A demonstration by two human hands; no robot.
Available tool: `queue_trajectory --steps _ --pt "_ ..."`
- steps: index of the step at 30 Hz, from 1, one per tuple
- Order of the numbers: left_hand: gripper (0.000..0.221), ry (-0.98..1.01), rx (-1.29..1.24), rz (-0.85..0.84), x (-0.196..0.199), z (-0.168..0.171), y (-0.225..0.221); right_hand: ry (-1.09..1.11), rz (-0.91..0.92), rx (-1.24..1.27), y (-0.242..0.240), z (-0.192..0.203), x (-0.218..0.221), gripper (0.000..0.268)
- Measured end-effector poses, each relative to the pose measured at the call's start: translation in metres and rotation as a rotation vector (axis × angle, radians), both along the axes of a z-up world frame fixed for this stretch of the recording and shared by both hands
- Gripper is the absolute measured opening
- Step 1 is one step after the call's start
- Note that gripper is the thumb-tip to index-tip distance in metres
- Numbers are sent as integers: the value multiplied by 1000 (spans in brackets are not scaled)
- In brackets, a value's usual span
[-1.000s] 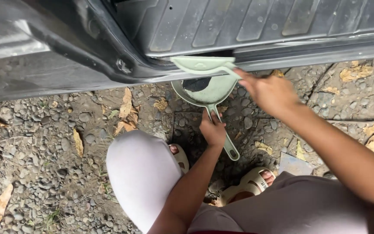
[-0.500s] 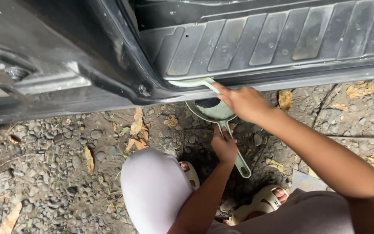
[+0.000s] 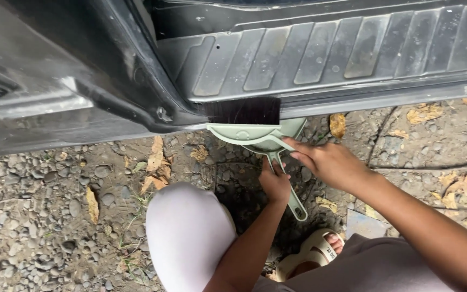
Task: Sweeping dirt and debris from the car door sill and interior floor using a hand brush and dustpan.
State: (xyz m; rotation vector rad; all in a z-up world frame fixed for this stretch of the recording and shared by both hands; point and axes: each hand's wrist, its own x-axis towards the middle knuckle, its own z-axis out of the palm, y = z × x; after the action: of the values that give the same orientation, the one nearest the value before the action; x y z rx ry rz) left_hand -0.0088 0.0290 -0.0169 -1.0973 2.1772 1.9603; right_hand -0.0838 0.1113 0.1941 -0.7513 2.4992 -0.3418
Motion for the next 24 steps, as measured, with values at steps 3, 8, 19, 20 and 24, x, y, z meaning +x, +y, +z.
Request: queue_trajectory --steps 3,8,19,20,24 --pt "46 12 4 13 -2 5 -4 -88 -54 34 1 12 2 44" --pt "47 -10 -22 43 1 -22 -13 -203 -98 95 11 35 -1 43" --pt "50 21 -32 39 2 -50 -13 -424 -134 183 14 51 -15 40" --pt "43 13 -26 56 3 -54 -12 -416 -36 182 20 50 -14 42" --pt "15 -16 2 117 5 -66 -7 -445 13 172 26 47 -13 45"
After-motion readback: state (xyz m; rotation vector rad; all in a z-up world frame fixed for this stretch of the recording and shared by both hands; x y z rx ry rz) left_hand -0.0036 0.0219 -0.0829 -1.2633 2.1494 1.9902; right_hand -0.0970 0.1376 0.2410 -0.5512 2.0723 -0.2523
